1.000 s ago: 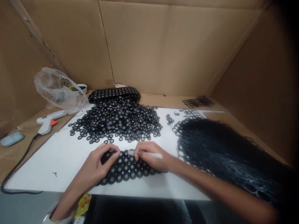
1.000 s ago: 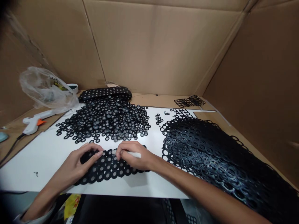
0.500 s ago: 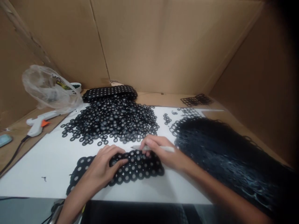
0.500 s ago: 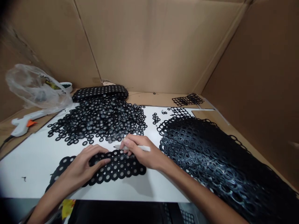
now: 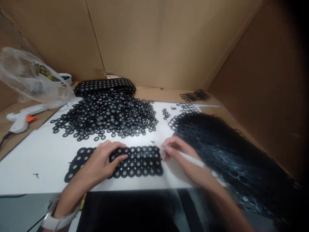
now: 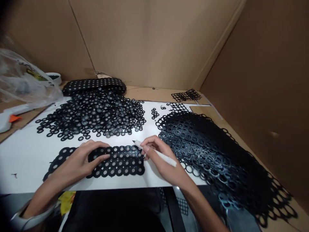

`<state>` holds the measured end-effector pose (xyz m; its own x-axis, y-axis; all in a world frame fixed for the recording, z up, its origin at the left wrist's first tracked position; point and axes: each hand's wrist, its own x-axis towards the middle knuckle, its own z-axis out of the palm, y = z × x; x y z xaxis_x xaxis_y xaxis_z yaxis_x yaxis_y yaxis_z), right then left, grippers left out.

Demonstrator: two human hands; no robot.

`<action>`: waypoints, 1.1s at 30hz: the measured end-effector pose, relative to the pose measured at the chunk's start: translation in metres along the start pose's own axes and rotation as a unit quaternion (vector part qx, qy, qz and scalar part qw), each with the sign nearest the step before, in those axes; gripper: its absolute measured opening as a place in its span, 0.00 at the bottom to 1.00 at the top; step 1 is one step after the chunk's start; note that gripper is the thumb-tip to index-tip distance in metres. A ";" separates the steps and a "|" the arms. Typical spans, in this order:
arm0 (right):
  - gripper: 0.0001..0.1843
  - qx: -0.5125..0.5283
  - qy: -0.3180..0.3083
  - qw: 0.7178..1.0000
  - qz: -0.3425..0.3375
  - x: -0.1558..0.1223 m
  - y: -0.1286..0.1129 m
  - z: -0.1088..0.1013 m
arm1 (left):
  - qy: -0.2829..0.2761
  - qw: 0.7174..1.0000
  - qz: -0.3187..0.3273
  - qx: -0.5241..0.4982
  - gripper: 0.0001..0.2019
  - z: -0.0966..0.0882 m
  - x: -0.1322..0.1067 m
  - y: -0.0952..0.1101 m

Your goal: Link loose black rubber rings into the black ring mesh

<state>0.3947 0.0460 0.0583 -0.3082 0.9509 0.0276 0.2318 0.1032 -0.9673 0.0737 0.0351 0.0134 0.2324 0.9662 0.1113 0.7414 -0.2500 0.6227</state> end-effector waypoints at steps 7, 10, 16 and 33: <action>0.16 0.022 0.110 0.991 0.079 -0.058 0.025 0.010 | 0.034 0.999 0.007 -0.007 0.18 0.005 0.000 -0.003; 0.17 0.022 0.154 0.984 0.083 -0.067 0.029 0.010 | 0.034 0.999 0.009 -0.007 0.18 0.006 0.000 -0.004; 0.18 -0.056 0.140 0.985 0.084 -0.067 0.028 0.006 | 0.036 0.999 0.007 -0.013 0.17 0.007 -0.002 -0.004; 0.11 -0.080 0.073 0.994 -0.014 -0.035 -0.002 0.028 | 0.051 0.997 0.010 -0.051 0.13 0.011 -0.002 0.007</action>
<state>0.3788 0.0048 0.0517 -0.1816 0.9781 0.1013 0.3728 0.1639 -0.9133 0.0850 0.0304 0.0089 0.1772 0.9637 0.1995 0.6687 -0.2666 0.6941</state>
